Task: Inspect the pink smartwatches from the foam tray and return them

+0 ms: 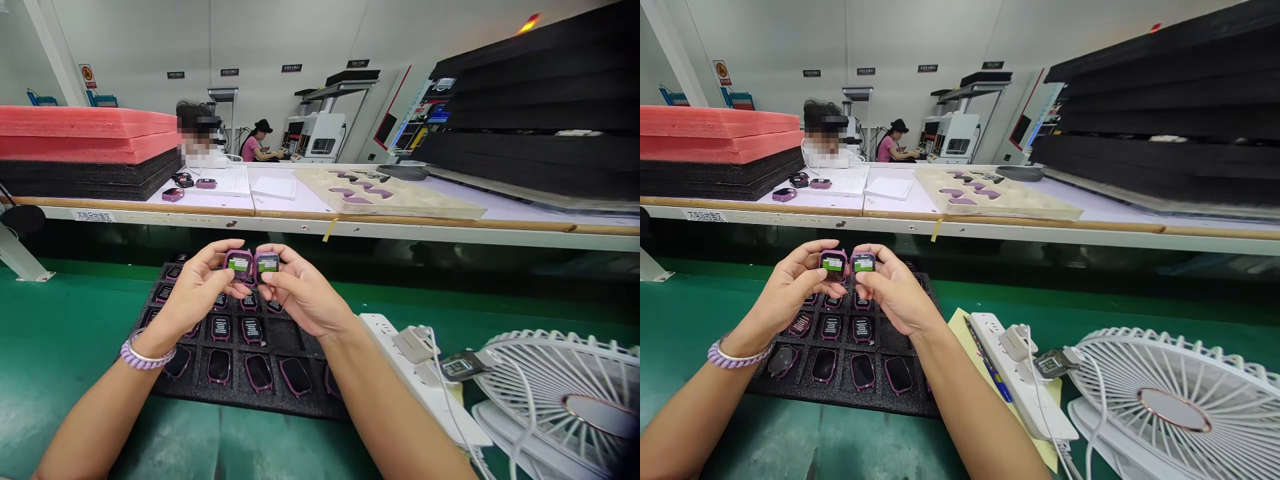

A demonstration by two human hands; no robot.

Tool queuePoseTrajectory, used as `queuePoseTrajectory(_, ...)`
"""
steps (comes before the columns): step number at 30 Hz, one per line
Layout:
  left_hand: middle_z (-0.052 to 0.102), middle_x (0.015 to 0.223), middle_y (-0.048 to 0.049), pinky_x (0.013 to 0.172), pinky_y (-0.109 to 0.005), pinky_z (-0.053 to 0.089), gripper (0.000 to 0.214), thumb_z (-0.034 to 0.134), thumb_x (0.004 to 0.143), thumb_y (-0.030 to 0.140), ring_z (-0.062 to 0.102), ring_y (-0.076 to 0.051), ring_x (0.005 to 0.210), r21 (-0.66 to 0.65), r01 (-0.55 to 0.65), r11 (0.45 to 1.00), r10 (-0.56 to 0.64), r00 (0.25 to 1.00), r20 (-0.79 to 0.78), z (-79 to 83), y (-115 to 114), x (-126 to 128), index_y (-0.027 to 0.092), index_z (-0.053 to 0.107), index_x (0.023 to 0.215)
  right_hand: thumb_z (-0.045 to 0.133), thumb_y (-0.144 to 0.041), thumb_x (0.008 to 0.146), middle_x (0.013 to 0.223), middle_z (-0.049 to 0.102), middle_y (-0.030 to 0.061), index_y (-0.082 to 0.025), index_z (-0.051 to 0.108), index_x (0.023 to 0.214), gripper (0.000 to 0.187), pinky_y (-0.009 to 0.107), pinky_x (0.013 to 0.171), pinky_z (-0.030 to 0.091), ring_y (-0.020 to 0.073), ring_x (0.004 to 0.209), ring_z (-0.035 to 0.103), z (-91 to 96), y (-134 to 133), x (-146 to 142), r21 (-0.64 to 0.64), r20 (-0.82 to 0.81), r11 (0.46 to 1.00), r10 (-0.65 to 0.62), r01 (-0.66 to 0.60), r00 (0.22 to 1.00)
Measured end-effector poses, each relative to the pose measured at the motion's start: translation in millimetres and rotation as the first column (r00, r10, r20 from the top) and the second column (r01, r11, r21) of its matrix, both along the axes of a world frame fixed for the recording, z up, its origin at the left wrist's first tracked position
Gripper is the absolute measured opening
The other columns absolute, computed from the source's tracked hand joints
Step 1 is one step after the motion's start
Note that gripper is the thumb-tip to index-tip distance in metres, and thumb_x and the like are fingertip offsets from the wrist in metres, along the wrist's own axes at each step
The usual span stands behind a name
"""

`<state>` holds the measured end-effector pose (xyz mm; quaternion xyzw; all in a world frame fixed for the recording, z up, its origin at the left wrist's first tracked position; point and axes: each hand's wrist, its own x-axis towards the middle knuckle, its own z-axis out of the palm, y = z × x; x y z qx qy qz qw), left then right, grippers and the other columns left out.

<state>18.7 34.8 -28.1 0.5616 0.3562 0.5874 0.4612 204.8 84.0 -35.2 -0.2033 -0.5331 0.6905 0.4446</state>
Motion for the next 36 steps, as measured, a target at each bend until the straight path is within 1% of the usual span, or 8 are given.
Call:
queuePoseTrajectory(11,0.073,0.105,-0.0032,0.066,-0.024,0.067,0.049,0.07,0.079,0.02,0.077,-0.014,0.066,-0.023,-0.013,1.0,0.013,1.0,-0.001,-0.7,4,2,0.017,0.063,0.128,0.09,-0.025,0.07,0.086,0.066,-0.0018,-0.022,0.063,0.111,0.049,0.023,0.057,0.047,0.0112,0.061,0.056,-4.1,8,2,0.009,0.02,1.0,0.01,-0.01,1.0)
queuePoseTrajectory(19,0.075,0.098,-0.0027,0.068,-0.027,0.067,0.047,0.073,0.078,0.022,0.076,-0.015,0.067,-0.048,-0.029,0.998,0.029,1.0,0.005,-4.6,10,-2,0.019,0.064,0.124,0.091,-0.055,0.081,0.086,0.068,0.0007,-0.023,0.066,0.107,0.049,0.029,0.059,0.054,0.0149,0.061,0.061,-9.4,16,-1,0.014,-0.026,0.999,0.033,-0.032,0.999)
queuePoseTrajectory(22,0.075,0.096,-0.0009,0.068,-0.027,0.066,0.049,0.077,0.074,0.021,0.075,-0.016,0.066,-0.073,-0.022,0.997,0.026,0.998,0.057,-2.1,13,-7,0.021,0.064,0.121,0.088,-0.053,0.084,0.09,0.072,0.0032,-0.024,0.065,0.111,0.046,0.03,0.06,0.055,0.0156,0.062,0.062,-9.8,22,6,0.056,-0.021,0.998,-0.009,0.01,1.0)
queuePoseTrajectory(25,0.076,0.095,-0.0012,0.065,-0.025,0.063,0.05,0.078,0.072,0.017,0.073,-0.014,0.066,-0.062,-0.057,0.996,0.064,0.991,0.12,9.9,14,-19,0.023,0.064,0.119,0.084,-0.046,0.089,0.095,0.074,0.0055,-0.024,0.065,0.11,0.036,0.028,0.06,0.054,0.0162,0.064,0.064,-3.1,28,24,0.121,-0.073,0.978,-0.16,0.168,0.984)
queuePoseTrajectory(27,0.076,0.094,-0.0013,0.062,-0.022,0.06,0.042,0.075,0.074,0.013,0.071,-0.012,0.071,-0.037,-0.121,0.992,0.126,0.97,0.206,24.3,9,-33,0.023,0.067,0.115,0.076,-0.038,0.094,0.093,0.073,0.0067,-0.023,0.065,0.106,0.021,0.027,0.058,0.052,0.0165,0.064,0.063,5.4,33,42,0.136,-0.161,0.925,-0.332,0.354,0.93)
queuePoseTrajectory(30,0.074,0.09,-0.0002,0.061,-0.016,0.055,0.019,0.064,0.087,0.01,0.068,-0.011,0.081,0.001,-0.207,0.978,0.191,0.903,0.386,48.4,-4,-58,0.021,0.07,0.102,0.059,-0.026,0.099,0.087,0.071,0.0078,-0.022,0.064,0.1,0.007,0.026,0.054,0.048,0.0167,0.062,0.062,20.3,40,72,0.067,-0.326,0.772,-0.582,0.632,0.745)
queuePoseTrajectory(33,0.076,0.09,0.0038,0.062,-0.012,0.052,0.012,0.057,0.102,0.018,0.063,-0.008,0.087,0.069,-0.229,0.971,0.169,0.861,0.48,62.6,-22,-87,0.017,0.069,0.104,0.048,-0.018,0.099,0.081,0.068,0.0093,-0.02,0.064,0.094,0.017,0.026,0.053,0.044,0.0176,0.062,0.064,32.4,46,98,-0.061,-0.414,0.625,-0.725,0.778,0.551)
queuePoseTrajectory(36,0.078,0.098,0.0097,0.064,-0.012,0.05,0.033,0.041,0.114,0.034,0.06,-0.007,0.089,0.143,-0.261,0.954,0.173,0.877,0.448,62.8,-36,-115,0.021,0.071,0.109,0.039,-0.015,0.101,0.077,0.068,0.011,-0.018,0.064,0.089,0.028,0.024,0.051,0.041,0.0175,0.061,0.065,39.1,46,113,-0.136,-0.427,0.545,-0.786,0.827,0.448)
